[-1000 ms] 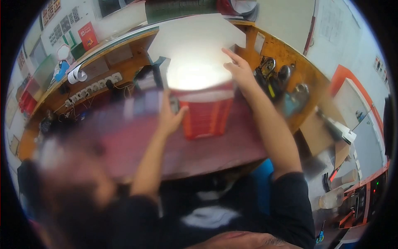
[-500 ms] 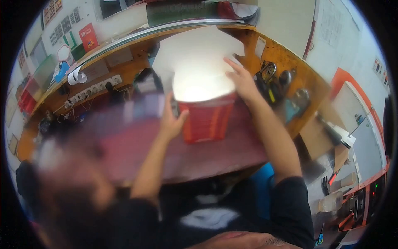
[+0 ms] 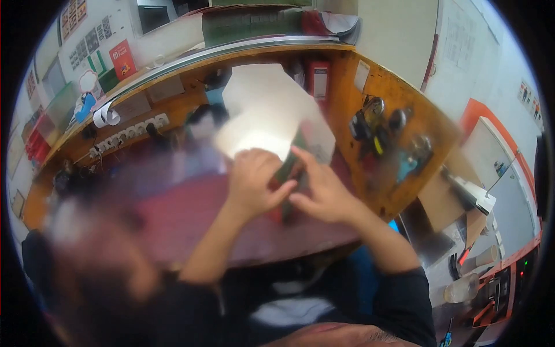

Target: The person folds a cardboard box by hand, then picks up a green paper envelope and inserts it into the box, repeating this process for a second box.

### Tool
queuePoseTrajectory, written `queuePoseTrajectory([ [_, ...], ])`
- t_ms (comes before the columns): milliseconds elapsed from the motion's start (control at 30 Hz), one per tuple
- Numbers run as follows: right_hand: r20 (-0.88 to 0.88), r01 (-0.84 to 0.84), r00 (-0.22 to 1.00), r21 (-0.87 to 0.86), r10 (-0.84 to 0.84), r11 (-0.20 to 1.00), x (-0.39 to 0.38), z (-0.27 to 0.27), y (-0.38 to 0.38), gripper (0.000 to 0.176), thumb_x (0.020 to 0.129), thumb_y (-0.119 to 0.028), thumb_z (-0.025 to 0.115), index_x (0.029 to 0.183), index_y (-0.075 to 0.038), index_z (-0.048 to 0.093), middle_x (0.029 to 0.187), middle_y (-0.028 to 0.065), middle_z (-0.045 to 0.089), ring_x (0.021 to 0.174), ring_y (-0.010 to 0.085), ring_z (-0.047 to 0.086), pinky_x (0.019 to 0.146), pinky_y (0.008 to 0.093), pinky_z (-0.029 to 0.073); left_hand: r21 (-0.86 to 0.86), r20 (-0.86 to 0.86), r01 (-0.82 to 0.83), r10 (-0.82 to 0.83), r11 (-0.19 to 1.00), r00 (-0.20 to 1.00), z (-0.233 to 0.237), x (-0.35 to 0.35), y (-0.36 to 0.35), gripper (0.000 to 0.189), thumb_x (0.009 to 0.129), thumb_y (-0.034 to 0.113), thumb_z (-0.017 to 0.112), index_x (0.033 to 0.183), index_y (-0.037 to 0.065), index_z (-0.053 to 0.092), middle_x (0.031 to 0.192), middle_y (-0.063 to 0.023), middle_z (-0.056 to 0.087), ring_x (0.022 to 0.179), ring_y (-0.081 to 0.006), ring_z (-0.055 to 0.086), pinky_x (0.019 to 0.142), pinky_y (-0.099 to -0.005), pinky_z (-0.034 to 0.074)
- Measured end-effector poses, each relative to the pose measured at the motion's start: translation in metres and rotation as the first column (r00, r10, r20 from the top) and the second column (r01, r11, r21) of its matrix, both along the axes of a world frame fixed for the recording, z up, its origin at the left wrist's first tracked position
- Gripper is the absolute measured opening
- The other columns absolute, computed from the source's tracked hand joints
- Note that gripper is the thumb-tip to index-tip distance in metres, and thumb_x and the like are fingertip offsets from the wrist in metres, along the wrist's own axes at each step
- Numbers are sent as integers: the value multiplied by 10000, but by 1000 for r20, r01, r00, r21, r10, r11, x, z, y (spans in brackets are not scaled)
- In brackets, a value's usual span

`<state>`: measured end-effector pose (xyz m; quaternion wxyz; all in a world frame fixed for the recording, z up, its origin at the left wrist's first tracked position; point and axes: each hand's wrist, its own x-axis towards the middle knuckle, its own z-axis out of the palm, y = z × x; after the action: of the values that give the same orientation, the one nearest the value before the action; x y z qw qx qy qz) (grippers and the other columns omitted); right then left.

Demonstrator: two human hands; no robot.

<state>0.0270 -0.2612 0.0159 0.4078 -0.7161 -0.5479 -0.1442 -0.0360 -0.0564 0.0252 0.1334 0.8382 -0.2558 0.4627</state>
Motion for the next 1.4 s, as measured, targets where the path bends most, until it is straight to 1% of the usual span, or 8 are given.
queuePoseTrajectory([
  [33,45,51,998,41,-53,998,-6,-2,2,747,792,-132,670,1458,-19,352,1024,172,648,943,374,616,832,454,453,16,-37,-69,69,998,997,3,1,-7,219,741,193,769,816,77,599,794,-47,611,753,-270,578,730,-397,380],
  [133,192,192,961,49,-198,980,6,-15,1,649,768,-48,629,1387,-38,435,1000,124,653,952,320,623,817,424,435,25,-145,-132,135,991,980,11,0,-10,188,776,174,741,784,67,586,731,-61,574,711,-278,556,674,-402,371],
  [433,423,206,891,-54,-164,977,12,-18,7,128,793,-71,664,913,-94,627,907,35,617,929,237,597,786,376,402,75,-107,-337,344,939,933,5,0,-29,188,827,193,704,750,70,585,717,-76,585,708,-288,572,665,-415,391],
  [833,268,51,961,49,-62,997,20,-32,12,280,727,-49,711,998,-89,655,1071,120,566,1045,329,550,862,413,445,143,-657,-323,334,936,676,56,37,-32,377,907,344,550,823,8,700,823,-221,703,809,-409,686,751,-508,536],
  [933,354,275,879,170,-319,946,10,-21,9,318,699,-53,705,1011,-93,659,1115,165,540,1039,381,531,852,448,475,272,-714,-169,316,947,625,51,67,-18,398,892,357,550,854,0,723,845,-223,714,824,-412,693,785,-502,543],
  [1033,293,581,774,22,-561,814,22,-21,1,320,697,-67,701,1013,-95,660,1155,189,525,1033,401,519,831,475,502,349,-777,-50,319,936,542,57,74,-20,413,882,339,534,851,-33,711,857,-261,698,841,-423,683,797,-495,528],
  [1267,324,489,813,70,-483,870,43,-32,9,301,719,-55,664,1019,-71,648,1074,114,591,988,353,550,829,438,514,222,-927,-6,213,975,308,56,89,-20,372,910,296,549,885,-41,704,834,-233,692,819,-386,673,800,-449,520],
  [1400,230,407,884,46,-407,912,61,-36,-6,360,721,-35,644,1080,-37,615,1127,166,592,1063,390,533,927,459,476,15,-597,-298,248,954,763,69,46,18,289,961,307,596,998,35,689,944,-169,680,907,-333,645,834,-415,496],
])
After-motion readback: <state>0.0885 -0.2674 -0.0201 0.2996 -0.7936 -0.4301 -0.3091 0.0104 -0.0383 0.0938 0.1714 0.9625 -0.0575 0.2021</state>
